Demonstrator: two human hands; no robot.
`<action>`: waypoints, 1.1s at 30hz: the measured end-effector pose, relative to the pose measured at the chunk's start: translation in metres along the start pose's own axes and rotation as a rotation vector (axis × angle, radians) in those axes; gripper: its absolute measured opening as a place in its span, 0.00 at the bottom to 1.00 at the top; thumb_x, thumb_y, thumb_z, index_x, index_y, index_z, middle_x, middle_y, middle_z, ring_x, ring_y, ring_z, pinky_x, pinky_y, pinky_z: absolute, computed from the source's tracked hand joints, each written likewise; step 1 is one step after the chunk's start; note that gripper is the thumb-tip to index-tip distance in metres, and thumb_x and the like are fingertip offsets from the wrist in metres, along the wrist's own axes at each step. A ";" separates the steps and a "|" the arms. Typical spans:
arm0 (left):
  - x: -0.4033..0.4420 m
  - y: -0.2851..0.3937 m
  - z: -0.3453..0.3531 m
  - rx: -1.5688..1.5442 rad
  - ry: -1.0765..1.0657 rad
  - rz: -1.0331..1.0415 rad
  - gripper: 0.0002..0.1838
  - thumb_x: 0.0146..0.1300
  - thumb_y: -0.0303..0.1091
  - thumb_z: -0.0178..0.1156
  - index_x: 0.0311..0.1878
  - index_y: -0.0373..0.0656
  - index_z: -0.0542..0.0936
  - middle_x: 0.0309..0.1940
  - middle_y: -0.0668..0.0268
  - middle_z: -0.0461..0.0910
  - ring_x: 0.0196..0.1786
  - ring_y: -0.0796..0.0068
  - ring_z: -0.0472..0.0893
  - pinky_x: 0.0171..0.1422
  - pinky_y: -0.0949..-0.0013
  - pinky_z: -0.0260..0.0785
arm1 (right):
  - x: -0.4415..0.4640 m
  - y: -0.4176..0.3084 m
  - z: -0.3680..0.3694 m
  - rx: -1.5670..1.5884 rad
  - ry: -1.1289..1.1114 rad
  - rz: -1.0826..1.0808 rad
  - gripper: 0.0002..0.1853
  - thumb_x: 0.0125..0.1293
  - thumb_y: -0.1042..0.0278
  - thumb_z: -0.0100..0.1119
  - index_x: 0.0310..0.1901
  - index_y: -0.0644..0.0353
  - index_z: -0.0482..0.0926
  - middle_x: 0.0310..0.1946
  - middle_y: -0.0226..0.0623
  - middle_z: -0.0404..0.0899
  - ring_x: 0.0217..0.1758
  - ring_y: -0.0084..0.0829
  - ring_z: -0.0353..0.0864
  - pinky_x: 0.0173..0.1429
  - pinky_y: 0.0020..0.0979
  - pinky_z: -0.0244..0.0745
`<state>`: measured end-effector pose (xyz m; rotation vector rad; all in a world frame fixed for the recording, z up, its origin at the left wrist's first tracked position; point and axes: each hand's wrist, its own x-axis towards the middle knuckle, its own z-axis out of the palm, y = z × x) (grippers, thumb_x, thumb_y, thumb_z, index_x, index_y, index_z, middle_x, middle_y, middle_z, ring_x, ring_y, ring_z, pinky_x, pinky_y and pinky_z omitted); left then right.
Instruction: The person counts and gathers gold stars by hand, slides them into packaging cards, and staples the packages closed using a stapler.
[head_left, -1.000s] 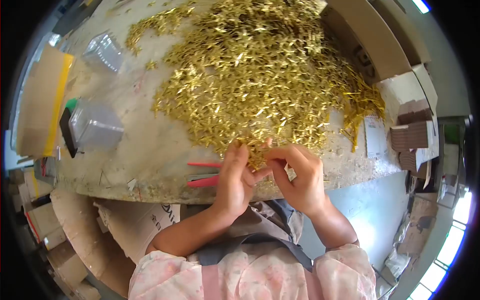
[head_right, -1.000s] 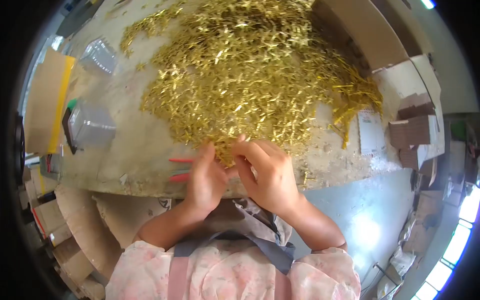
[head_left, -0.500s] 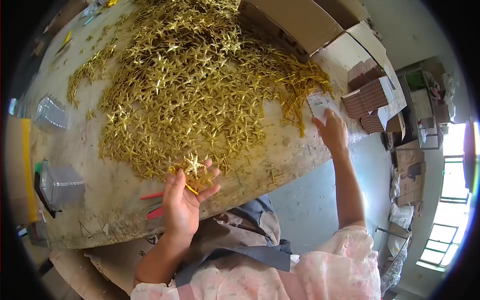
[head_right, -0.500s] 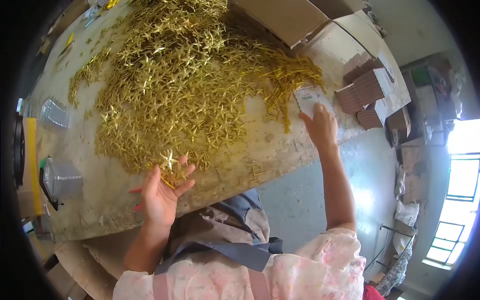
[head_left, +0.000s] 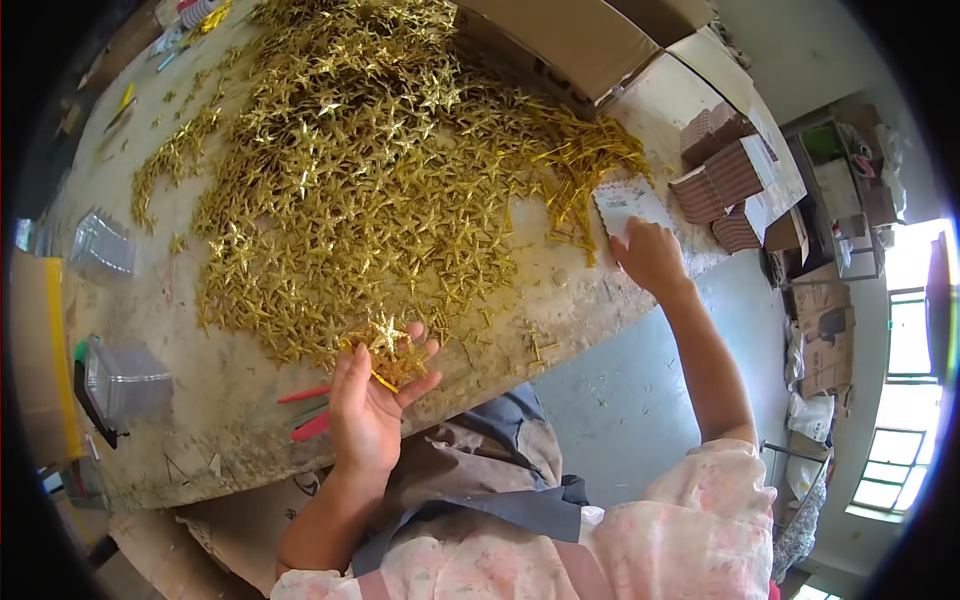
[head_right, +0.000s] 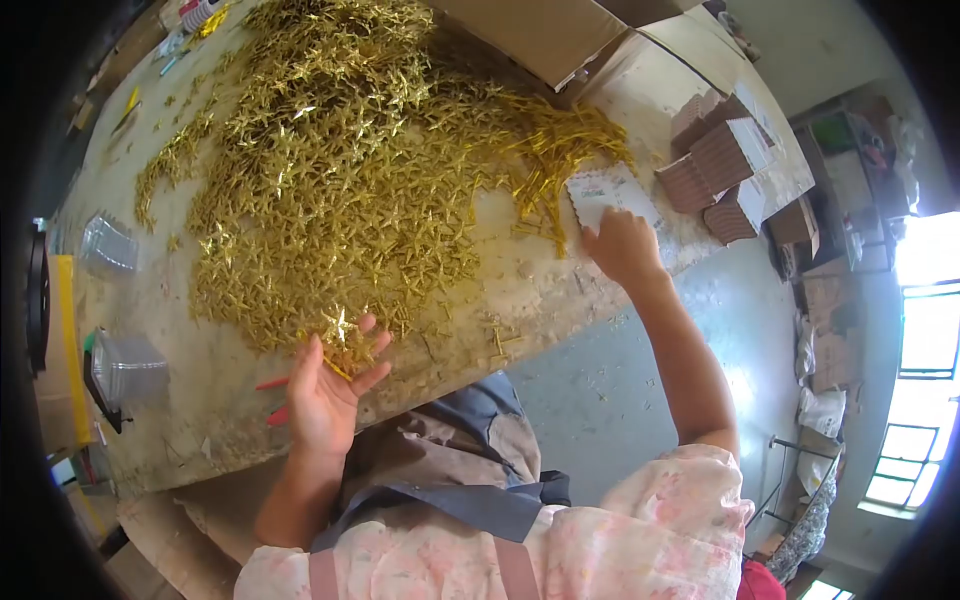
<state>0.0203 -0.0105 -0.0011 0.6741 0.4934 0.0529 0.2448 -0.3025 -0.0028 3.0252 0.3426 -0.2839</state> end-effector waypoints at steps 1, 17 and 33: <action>-0.001 0.000 -0.001 -0.003 -0.002 -0.001 0.21 0.72 0.42 0.40 0.62 0.40 0.64 0.55 0.47 0.73 0.56 0.50 0.76 0.50 0.56 0.80 | -0.001 0.001 0.003 -0.024 0.027 -0.010 0.17 0.57 0.63 0.56 0.38 0.72 0.75 0.34 0.56 0.80 0.39 0.53 0.80 0.46 0.46 0.76; -0.003 0.005 -0.013 -0.047 -0.039 -0.016 0.19 0.71 0.41 0.42 0.59 0.41 0.67 0.54 0.50 0.74 0.56 0.54 0.77 0.52 0.56 0.78 | -0.022 0.020 0.014 -0.220 0.494 -0.179 0.24 0.56 0.77 0.51 0.57 0.58 0.69 0.34 0.43 0.79 0.38 0.44 0.80 0.42 0.42 0.75; -0.003 -0.003 -0.007 -0.130 -0.123 0.003 0.32 0.71 0.57 0.38 0.67 0.41 0.60 0.61 0.63 0.68 0.64 0.70 0.68 0.66 0.60 0.60 | -0.098 -0.176 -0.004 1.468 -0.172 -0.331 0.19 0.57 0.81 0.58 0.51 0.62 0.74 0.29 0.24 0.71 0.29 0.14 0.71 0.30 0.20 0.67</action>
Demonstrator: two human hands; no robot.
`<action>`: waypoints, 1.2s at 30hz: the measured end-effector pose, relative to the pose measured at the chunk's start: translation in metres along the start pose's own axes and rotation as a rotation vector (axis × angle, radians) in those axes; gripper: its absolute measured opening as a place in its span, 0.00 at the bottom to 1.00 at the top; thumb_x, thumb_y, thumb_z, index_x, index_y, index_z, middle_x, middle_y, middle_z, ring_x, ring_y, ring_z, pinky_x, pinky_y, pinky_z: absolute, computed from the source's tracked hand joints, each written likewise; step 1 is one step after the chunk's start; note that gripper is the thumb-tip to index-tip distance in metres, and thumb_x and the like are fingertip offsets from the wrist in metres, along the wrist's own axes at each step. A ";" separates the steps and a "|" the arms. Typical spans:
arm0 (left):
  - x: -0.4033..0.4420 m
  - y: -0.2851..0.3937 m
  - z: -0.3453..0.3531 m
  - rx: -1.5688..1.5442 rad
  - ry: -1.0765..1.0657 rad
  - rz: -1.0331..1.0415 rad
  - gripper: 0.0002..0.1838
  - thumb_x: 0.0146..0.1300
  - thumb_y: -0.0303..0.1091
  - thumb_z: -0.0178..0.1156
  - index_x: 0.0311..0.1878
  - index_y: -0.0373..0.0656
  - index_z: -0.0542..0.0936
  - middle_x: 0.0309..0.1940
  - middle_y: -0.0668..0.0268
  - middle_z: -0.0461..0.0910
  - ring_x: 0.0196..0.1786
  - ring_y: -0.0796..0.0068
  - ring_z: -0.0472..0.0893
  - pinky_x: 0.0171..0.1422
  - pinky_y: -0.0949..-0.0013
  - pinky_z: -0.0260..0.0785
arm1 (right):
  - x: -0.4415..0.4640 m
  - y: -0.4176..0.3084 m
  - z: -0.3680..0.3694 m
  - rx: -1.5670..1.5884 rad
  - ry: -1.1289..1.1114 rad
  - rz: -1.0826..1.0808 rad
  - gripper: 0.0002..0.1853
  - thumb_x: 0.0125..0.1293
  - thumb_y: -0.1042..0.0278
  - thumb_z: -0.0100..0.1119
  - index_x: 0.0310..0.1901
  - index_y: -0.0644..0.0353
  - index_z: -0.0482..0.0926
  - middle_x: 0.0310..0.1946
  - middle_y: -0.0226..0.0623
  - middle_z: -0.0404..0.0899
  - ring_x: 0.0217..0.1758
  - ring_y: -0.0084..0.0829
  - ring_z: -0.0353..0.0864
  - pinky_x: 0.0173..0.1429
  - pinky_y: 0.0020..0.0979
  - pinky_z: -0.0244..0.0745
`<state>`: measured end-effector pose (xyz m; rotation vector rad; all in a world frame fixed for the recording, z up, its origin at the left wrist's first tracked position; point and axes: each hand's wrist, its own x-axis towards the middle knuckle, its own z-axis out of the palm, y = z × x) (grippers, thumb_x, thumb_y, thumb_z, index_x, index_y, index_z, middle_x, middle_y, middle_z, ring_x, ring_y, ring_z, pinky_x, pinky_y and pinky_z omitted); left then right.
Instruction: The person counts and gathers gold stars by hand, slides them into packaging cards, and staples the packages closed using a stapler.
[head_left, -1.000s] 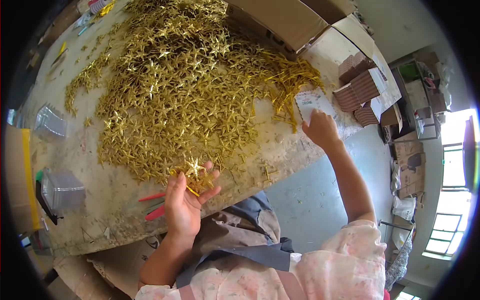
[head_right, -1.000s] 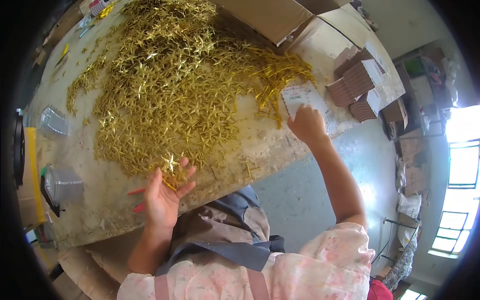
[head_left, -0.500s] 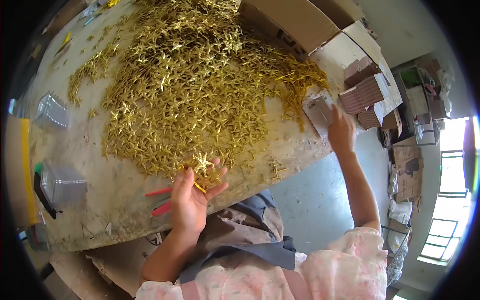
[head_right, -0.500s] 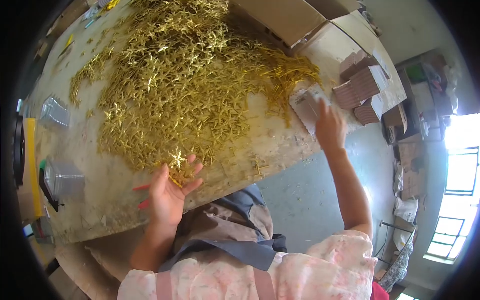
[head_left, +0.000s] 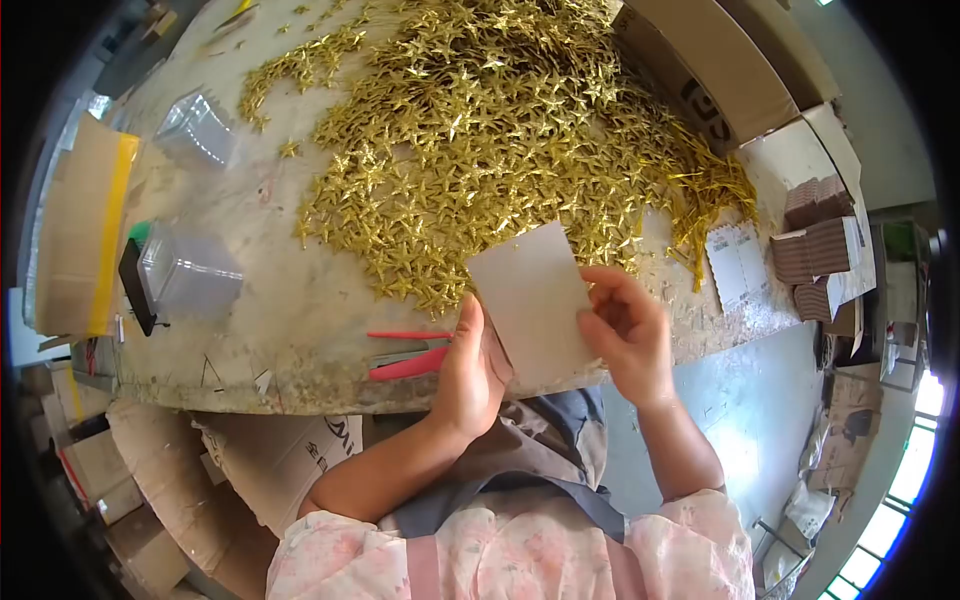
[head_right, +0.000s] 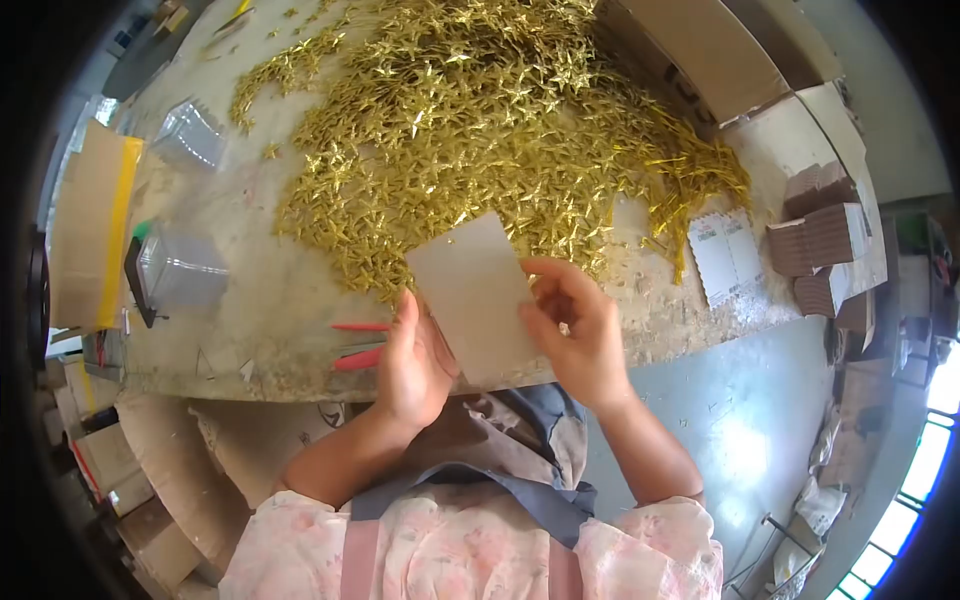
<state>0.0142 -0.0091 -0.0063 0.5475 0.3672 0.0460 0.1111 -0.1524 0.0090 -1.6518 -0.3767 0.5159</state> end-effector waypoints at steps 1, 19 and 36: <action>-0.001 0.000 -0.001 -0.007 -0.011 0.017 0.31 0.72 0.56 0.39 0.66 0.41 0.60 0.61 0.62 0.68 0.64 0.70 0.68 0.66 0.62 0.60 | 0.000 0.000 0.004 -0.099 0.006 -0.014 0.19 0.56 0.81 0.59 0.51 0.62 0.75 0.29 0.25 0.71 0.28 0.15 0.71 0.29 0.20 0.67; -0.003 -0.005 0.021 0.408 0.076 0.309 0.36 0.69 0.39 0.53 0.71 0.38 0.47 0.69 0.53 0.55 0.72 0.64 0.55 0.73 0.64 0.47 | 0.020 0.002 0.016 -0.047 0.197 -0.022 0.20 0.56 0.75 0.62 0.52 0.65 0.71 0.41 0.40 0.79 0.43 0.27 0.78 0.48 0.27 0.73; -0.015 -0.010 -0.004 -0.050 0.096 -0.010 0.15 0.69 0.34 0.52 0.55 0.39 0.72 0.46 0.64 0.78 0.47 0.75 0.79 0.51 0.68 0.72 | 0.000 0.001 0.004 0.071 -0.222 0.309 0.05 0.65 0.72 0.56 0.38 0.64 0.76 0.25 0.26 0.73 0.29 0.17 0.70 0.33 0.21 0.64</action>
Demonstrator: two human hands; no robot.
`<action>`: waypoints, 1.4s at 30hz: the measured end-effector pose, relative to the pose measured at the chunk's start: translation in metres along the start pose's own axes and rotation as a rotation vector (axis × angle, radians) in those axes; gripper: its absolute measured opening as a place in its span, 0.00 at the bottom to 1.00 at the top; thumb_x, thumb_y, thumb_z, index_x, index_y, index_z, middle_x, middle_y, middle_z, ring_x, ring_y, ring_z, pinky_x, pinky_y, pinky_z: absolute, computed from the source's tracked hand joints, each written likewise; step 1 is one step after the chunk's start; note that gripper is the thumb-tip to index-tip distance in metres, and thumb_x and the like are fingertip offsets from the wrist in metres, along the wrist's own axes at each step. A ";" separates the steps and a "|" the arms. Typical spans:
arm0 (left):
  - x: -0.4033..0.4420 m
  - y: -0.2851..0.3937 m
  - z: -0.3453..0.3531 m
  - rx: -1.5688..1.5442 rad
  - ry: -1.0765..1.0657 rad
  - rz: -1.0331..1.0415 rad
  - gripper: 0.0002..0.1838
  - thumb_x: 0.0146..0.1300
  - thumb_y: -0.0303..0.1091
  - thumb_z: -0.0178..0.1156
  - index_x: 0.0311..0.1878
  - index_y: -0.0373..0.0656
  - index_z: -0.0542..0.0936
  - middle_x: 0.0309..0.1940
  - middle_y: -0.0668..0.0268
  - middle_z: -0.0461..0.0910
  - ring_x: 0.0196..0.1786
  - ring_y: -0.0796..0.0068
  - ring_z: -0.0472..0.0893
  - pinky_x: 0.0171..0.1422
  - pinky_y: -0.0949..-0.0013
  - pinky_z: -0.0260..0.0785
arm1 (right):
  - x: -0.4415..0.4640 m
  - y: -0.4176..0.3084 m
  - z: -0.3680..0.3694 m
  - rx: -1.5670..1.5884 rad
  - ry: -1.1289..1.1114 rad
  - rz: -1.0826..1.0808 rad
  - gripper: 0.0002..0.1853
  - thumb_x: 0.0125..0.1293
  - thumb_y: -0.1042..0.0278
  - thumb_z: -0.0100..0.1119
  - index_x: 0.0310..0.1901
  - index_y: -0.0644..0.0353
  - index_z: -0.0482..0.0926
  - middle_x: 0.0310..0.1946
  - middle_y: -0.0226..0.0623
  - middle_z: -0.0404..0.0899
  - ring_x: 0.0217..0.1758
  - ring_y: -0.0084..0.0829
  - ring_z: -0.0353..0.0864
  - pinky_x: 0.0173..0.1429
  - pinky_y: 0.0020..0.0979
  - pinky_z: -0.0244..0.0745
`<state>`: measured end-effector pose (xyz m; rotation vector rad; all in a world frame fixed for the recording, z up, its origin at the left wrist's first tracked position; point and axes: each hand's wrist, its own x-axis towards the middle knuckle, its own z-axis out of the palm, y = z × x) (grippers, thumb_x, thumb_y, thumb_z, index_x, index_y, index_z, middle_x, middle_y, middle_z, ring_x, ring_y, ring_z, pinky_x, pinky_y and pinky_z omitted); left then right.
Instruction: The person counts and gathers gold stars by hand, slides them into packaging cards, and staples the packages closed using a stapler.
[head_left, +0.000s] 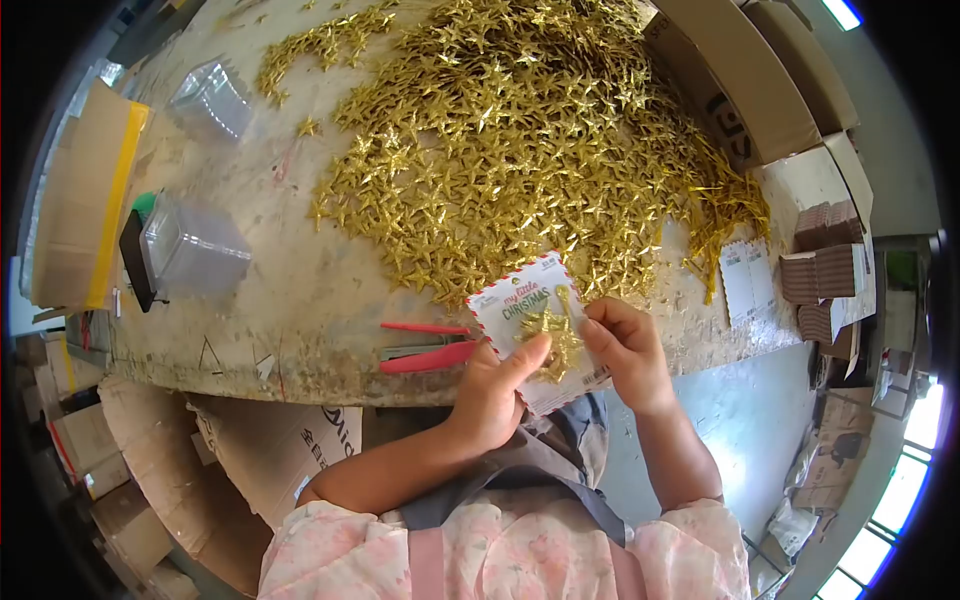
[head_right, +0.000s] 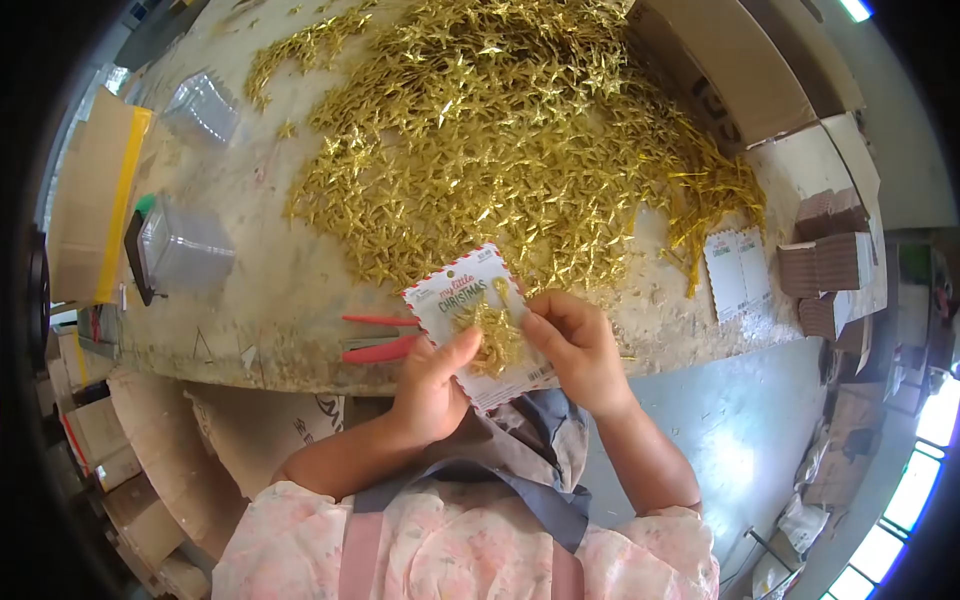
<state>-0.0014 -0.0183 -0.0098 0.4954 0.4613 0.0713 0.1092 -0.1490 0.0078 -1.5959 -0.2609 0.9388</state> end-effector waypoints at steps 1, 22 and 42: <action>-0.001 0.000 -0.001 0.036 -0.008 0.000 0.15 0.69 0.35 0.52 0.55 0.39 0.72 0.45 0.65 0.78 0.46 0.76 0.79 0.51 0.68 0.72 | 0.000 0.002 0.002 0.009 0.021 -0.021 0.05 0.66 0.72 0.55 0.37 0.64 0.75 0.24 0.24 0.71 0.28 0.15 0.69 0.32 0.20 0.63; -0.002 0.009 -0.012 -0.127 -0.127 0.008 0.23 0.69 0.33 0.51 0.64 0.40 0.59 0.59 0.61 0.69 0.61 0.69 0.71 0.66 0.60 0.64 | -0.002 0.004 0.014 -0.451 0.227 -0.686 0.10 0.58 0.73 0.59 0.42 0.63 0.75 0.36 0.38 0.72 0.35 0.28 0.72 0.40 0.26 0.69; -0.003 0.011 -0.013 -0.177 -0.172 -0.040 0.24 0.69 0.33 0.52 0.65 0.42 0.59 0.60 0.62 0.69 0.62 0.69 0.71 0.66 0.60 0.64 | -0.004 0.004 0.010 -0.202 0.000 -0.417 0.19 0.64 0.55 0.55 0.47 0.63 0.77 0.45 0.43 0.72 0.52 0.37 0.71 0.57 0.34 0.65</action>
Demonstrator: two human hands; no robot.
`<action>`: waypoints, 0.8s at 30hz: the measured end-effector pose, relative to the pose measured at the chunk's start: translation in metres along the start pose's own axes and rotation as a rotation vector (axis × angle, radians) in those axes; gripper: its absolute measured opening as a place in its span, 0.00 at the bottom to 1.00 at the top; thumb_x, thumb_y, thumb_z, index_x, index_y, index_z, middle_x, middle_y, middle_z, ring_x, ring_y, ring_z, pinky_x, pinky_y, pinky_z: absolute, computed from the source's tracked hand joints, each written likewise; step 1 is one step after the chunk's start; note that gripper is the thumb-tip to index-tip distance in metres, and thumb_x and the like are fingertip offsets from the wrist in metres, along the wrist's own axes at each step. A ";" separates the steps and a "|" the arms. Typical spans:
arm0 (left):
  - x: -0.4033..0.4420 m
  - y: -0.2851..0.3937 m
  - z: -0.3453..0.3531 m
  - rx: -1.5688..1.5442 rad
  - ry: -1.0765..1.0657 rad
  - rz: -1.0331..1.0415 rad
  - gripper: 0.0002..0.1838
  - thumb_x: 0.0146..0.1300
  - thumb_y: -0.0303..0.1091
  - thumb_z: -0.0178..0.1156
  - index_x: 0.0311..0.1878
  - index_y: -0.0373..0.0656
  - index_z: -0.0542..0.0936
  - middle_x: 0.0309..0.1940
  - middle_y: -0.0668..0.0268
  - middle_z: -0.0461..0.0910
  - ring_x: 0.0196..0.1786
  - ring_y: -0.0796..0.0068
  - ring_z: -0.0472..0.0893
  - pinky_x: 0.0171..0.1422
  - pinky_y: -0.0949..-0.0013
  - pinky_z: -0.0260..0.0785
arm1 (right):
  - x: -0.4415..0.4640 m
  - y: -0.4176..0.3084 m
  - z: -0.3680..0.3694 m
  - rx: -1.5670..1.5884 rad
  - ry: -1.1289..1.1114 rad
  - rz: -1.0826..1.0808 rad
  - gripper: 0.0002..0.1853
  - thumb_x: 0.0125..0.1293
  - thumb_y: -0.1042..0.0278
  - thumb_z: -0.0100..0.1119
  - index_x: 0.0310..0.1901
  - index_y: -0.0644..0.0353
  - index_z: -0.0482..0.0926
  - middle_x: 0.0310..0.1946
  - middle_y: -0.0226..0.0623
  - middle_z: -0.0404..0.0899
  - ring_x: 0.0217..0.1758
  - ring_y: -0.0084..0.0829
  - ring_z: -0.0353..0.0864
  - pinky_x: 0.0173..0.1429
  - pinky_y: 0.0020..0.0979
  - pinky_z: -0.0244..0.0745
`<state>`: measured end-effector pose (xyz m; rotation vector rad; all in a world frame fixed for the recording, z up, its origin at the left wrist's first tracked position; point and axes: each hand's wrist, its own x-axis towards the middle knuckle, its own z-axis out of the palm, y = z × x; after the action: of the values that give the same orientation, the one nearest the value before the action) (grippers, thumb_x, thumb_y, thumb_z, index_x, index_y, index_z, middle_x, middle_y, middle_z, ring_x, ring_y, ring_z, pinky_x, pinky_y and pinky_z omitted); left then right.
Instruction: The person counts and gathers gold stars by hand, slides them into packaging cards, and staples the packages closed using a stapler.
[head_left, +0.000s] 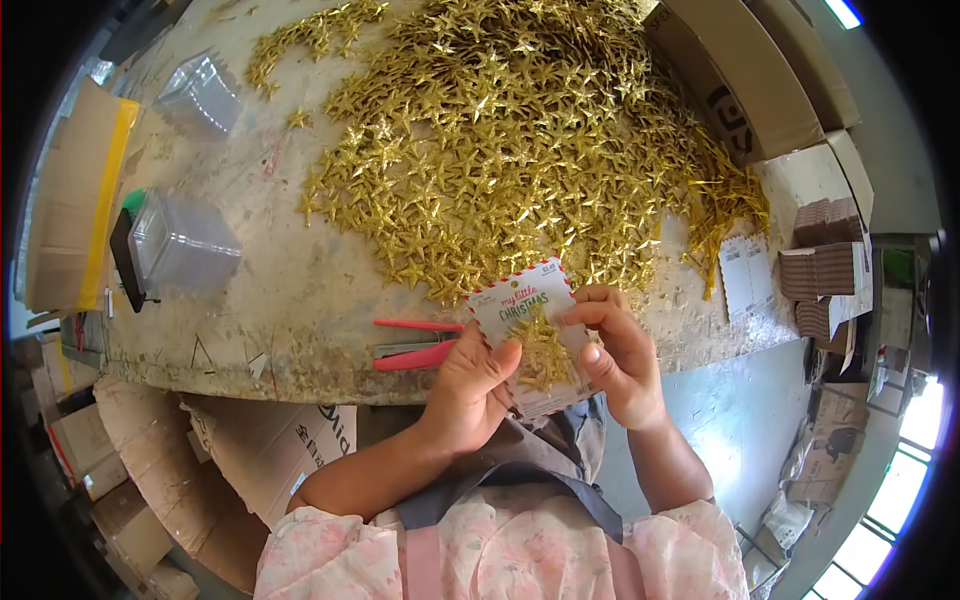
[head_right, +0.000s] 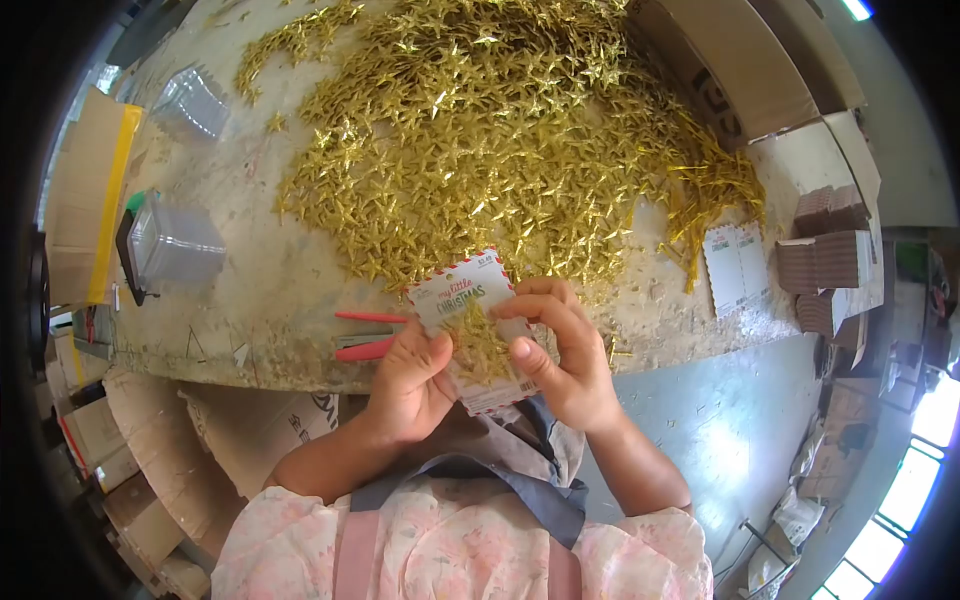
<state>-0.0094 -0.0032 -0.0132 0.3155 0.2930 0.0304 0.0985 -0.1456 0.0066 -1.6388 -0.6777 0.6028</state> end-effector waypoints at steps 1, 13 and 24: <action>0.000 0.000 0.001 0.005 0.013 0.002 0.24 0.69 0.33 0.52 0.65 0.41 0.59 0.60 0.62 0.69 0.62 0.69 0.71 0.66 0.60 0.65 | -0.001 0.001 0.000 -0.008 0.007 -0.004 0.18 0.64 0.57 0.56 0.48 0.63 0.76 0.45 0.42 0.72 0.52 0.36 0.70 0.57 0.33 0.65; 0.004 -0.007 0.006 0.165 0.132 0.054 0.19 0.69 0.30 0.51 0.61 0.39 0.64 0.56 0.63 0.73 0.58 0.74 0.73 0.64 0.65 0.63 | -0.008 0.005 0.011 0.225 0.229 0.244 0.06 0.65 0.77 0.54 0.43 0.66 0.72 0.27 0.24 0.72 0.27 0.12 0.67 0.30 0.18 0.62; -0.001 -0.005 0.001 0.060 0.176 0.061 0.17 0.73 0.36 0.44 0.56 0.34 0.70 0.52 0.59 0.77 0.54 0.70 0.77 0.60 0.65 0.68 | -0.010 0.003 0.014 0.272 0.249 0.259 0.04 0.65 0.77 0.54 0.41 0.64 0.72 0.26 0.22 0.71 0.26 0.11 0.65 0.29 0.17 0.59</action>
<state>-0.0100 -0.0080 -0.0137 0.3821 0.4599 0.1101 0.0816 -0.1434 0.0014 -1.5215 -0.1921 0.6320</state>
